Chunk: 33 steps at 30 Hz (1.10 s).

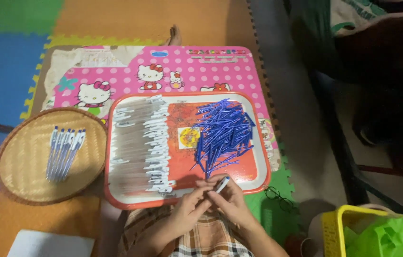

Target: Assembling ballpoint pens by inserting ink refills into pen bodies.

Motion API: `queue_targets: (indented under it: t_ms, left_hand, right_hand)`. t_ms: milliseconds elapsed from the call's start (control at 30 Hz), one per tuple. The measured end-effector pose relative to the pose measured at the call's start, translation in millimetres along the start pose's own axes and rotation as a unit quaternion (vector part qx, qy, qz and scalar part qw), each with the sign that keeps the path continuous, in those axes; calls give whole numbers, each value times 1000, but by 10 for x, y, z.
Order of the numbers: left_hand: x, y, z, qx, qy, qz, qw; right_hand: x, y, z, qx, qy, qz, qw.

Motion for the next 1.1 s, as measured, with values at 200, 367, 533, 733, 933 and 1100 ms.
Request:
queue_targets:
  t_ms: [200, 367, 533, 733, 933, 1100]
  left_hand:
    - [73, -30, 4, -10, -36, 8, 999]
    - [387, -9, 18, -5, 10, -17, 1000]
    - [118, -50, 37, -34, 108, 85, 990]
    - [487, -13, -58, -138, 137, 66, 979]
    - [153, -58, -125, -201, 266, 130, 934]
    - [79, -111, -87, -118, 220, 232, 940]
  right_hand:
    - [-90, 95, -9, -34, -29, -18, 999]
    - [-238, 160, 25, -37, -11, 44, 998]
    - [-212, 157, 93, 34, -84, 193, 977]
    - [-259, 144, 90, 125, -143, 157, 969]
    - [-258, 149, 78, 121, -154, 136, 971]
    - [-276, 164, 59, 88, -228, 185, 952]
Point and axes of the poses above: each hand's wrist, its own z-axis towards the middle knuckle, its own y-axis out of the back of the hand, x = y × z, the point moved 8 cm from there along z, towards the middle knuckle, and after that the axes turned 13 degrees about -x, right-handed, at the moved point
